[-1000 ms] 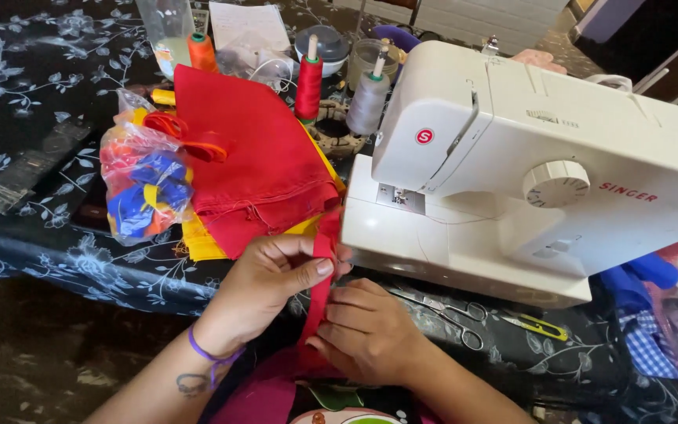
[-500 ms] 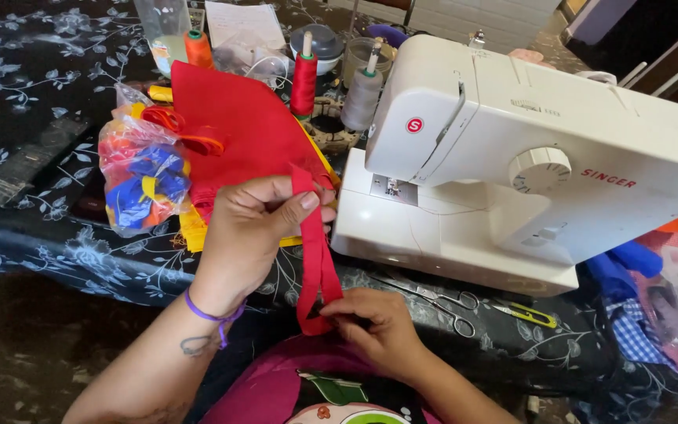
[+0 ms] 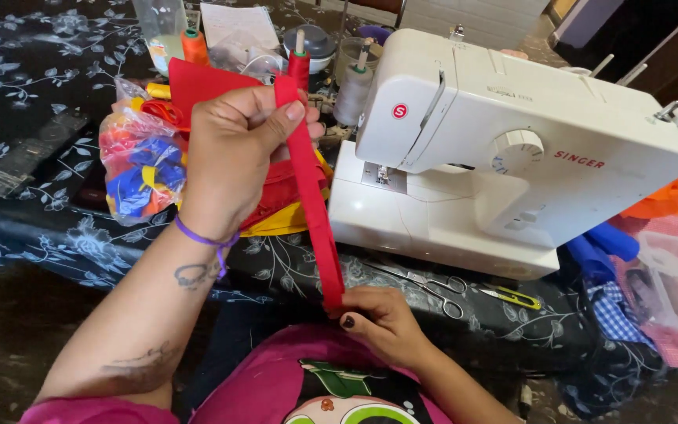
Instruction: A person uses scissors to trim the edges of a red fabric strip at a sewing station.
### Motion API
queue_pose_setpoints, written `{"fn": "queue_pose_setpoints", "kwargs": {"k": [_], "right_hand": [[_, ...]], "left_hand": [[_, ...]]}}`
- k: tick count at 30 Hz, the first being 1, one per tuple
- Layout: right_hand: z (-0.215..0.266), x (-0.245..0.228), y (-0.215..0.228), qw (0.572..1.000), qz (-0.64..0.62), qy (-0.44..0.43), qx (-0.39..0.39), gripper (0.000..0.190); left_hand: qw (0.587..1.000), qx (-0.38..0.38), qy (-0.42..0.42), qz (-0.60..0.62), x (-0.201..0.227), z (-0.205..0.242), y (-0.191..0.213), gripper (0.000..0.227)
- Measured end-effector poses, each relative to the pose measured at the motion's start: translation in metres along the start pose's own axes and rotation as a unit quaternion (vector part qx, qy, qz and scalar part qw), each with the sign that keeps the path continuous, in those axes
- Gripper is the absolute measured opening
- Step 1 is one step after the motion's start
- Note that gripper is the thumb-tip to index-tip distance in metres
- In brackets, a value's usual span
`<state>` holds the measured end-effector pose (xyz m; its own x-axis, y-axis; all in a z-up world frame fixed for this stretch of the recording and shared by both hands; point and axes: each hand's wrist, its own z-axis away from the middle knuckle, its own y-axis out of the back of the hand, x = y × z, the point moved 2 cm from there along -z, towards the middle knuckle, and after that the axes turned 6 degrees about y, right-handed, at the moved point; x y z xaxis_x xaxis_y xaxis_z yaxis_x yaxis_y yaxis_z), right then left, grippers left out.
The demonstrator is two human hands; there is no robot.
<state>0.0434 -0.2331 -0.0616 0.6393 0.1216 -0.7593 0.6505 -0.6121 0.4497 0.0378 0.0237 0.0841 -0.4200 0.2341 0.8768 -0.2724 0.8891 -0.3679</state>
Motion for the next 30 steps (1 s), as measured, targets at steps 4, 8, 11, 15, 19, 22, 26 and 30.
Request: {"fn": "queue_pose_setpoints", "kwargs": {"k": [4, 8, 11, 15, 19, 22, 26, 30], "right_hand": [[0.017, 0.013, -0.003, 0.995, -0.058, -0.025, 0.082, 0.029], [0.023, 0.017, -0.006, 0.961, -0.124, -0.082, 0.235, 0.021], [0.024, 0.021, -0.008, 0.934, -0.152, -0.124, 0.299, 0.018], [0.026, 0.025, -0.008, 0.897, -0.193, -0.183, 0.353, 0.016], [0.032, 0.039, -0.012, 0.857, -0.260, -0.197, 0.400, 0.016], [0.035, 0.043, -0.011, 0.847, -0.279, -0.186, 0.412, 0.015], [0.035, 0.045, -0.011, 0.850, -0.274, -0.173, 0.416, 0.019], [0.033, 0.038, -0.013, 0.849, -0.276, -0.187, 0.409, 0.023]], "left_hand": [[0.999, 0.019, 0.016, -0.038, -0.009, -0.019, 0.012, 0.011], [0.997, 0.027, 0.070, 0.021, -0.029, -0.033, 0.025, 0.015], [0.995, 0.024, 0.088, 0.047, -0.036, -0.038, 0.030, 0.018], [0.995, 0.005, 0.090, 0.041, -0.033, -0.036, 0.031, 0.020], [0.997, 0.018, 0.076, 0.004, -0.028, -0.032, 0.034, 0.015], [0.997, 0.011, 0.072, 0.018, -0.020, -0.025, 0.034, 0.024], [0.997, 0.002, 0.047, -0.062, -0.013, -0.014, 0.037, 0.054], [0.997, -0.034, -0.012, -0.069, -0.010, -0.011, 0.041, 0.052]]}}
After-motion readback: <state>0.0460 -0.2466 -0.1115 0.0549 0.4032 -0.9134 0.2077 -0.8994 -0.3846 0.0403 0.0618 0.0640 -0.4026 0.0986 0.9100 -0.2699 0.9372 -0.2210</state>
